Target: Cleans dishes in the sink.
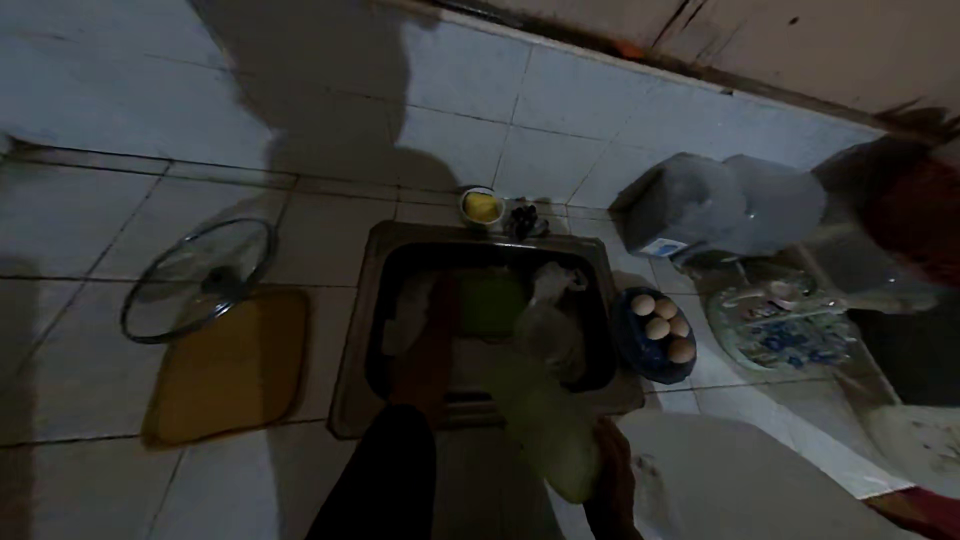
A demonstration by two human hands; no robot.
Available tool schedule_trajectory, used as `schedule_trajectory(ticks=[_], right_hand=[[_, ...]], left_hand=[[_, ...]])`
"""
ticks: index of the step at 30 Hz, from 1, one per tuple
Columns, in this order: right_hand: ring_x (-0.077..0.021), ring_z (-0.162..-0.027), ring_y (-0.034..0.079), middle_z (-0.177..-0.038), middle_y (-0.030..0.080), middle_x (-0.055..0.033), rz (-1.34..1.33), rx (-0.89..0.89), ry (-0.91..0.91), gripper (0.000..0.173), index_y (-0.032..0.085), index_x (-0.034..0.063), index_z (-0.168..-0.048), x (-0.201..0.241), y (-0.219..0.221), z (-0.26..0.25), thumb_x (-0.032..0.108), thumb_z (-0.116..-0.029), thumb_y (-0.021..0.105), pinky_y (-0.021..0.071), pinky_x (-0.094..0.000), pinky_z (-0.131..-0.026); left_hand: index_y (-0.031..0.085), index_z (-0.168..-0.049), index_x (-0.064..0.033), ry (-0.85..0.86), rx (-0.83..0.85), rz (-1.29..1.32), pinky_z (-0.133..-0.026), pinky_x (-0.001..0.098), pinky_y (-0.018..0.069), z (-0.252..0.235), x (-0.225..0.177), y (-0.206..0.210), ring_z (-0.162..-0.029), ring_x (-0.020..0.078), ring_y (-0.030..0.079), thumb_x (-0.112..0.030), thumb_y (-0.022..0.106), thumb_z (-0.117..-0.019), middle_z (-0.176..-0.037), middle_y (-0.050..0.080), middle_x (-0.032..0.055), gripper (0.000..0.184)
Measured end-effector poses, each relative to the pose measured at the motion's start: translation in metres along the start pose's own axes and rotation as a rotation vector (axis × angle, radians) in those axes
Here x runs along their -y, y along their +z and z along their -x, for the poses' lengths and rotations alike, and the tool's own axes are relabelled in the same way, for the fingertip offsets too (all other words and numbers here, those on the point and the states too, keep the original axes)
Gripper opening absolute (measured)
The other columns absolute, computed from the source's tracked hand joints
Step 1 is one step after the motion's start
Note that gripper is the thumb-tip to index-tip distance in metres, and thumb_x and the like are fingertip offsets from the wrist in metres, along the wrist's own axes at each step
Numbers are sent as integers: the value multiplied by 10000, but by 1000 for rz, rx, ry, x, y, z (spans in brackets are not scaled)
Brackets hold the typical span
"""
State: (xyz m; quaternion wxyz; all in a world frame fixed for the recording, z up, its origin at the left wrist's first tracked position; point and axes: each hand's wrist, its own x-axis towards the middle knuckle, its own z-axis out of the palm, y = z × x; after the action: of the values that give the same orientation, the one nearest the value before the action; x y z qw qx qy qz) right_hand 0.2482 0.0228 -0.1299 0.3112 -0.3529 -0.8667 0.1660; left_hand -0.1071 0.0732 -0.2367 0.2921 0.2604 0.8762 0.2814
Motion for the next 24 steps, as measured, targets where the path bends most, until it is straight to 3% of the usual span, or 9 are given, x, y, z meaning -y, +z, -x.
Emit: schedule_trajectory(ticks=[3, 7, 11, 16, 17, 18, 19, 21, 24], right_hand=[[-319, -1111, 663, -1224, 595, -334, 14, -39, -32, 325, 586, -110, -1214, -9, 10, 1, -16, -903, 558, 561, -308, -895], [-315, -1089, 672, -1229, 607, -314, 18, -65, -86, 365, 600, -82, -1234, -10, 19, -1, 59, -898, 594, 565, -296, -871], [-354, -1078, 680, -1229, 601, -345, 30, -73, -82, 436, 584, -121, -1240, -15, 21, -1, 16, -828, 622, 578, -335, -858], [-383, -1035, 692, -1201, 630, -324, 121, -60, -83, 423, 592, -117, -1239, -25, 24, 0, 7, -834, 611, 587, -368, -849], [-424, -1015, 698, -1193, 633, -344, 125, -60, -70, 433, 594, -141, -1227, -24, 25, -1, -21, -812, 614, 595, -412, -816], [-454, -1007, 696, -1190, 633, -358, 122, -53, -46, 435, 595, -158, -1218, -23, 25, -1, -44, -798, 615, 597, -445, -803], [-475, -1019, 690, -1199, 629, -367, 108, -38, -8, 436, 598, -167, -1216, -22, 24, -2, -60, -794, 616, 594, -471, -817], [-519, -1068, 661, -1247, 603, -386, 41, 16, 95, 451, 591, -182, -1245, -16, 21, -4, -98, -803, 617, 572, -545, -866], [-524, -1095, 646, -1260, 593, -392, 5, 11, 182, 452, 588, -180, -1252, -8, 16, -10, -116, -805, 619, 550, -568, -906]], left_hand=[[498, -1442, 52, 84, 10, 46, -1119, 608, 401, -2, 10, -8, -1336, 479, 509, -165, 477, -1089, -1436, 525, 316, 415], [463, -1458, 63, -36, -8, 291, -1105, 521, 448, 8, 21, -3, -1313, 400, 541, -239, 518, -1081, -1441, 527, 286, 486], [529, -1375, 107, -204, 115, 125, -1130, 562, 402, -2, -6, 5, -1357, 441, 504, -267, 529, -1072, -1432, 522, 320, 482], [614, -1246, 143, -144, 1, 136, -1029, 560, 481, 39, -22, 0, -1184, 453, 624, -292, 576, -1046, -1264, 630, 339, 480], [488, -1411, 114, -229, 284, 99, -1151, 510, 370, 55, -48, -40, -1373, 403, 493, -278, 463, -1105, -1467, 503, 300, 498], [440, -1455, 100, -273, 430, 83, -1169, 490, 345, 62, -65, -62, -1419, 375, 448, -257, 435, -1114, -1524, 450, 277, 494], [442, -1454, 98, -271, 468, 119, -1159, 491, 361, 62, -70, -68, -1405, 375, 462, -245, 451, -1110, -1514, 458, 278, 485], [548, -1349, 86, -100, 343, 247, -1032, 518, 480, 43, -45, -43, -1209, 391, 597, -221, 556, -1061, -1327, 589, 295, 421], [542, -1354, 17, 203, 214, 214, -953, 573, 522, 48, -43, -51, -1117, 411, 639, -222, 561, -1062, -1246, 626, 282, 378]])
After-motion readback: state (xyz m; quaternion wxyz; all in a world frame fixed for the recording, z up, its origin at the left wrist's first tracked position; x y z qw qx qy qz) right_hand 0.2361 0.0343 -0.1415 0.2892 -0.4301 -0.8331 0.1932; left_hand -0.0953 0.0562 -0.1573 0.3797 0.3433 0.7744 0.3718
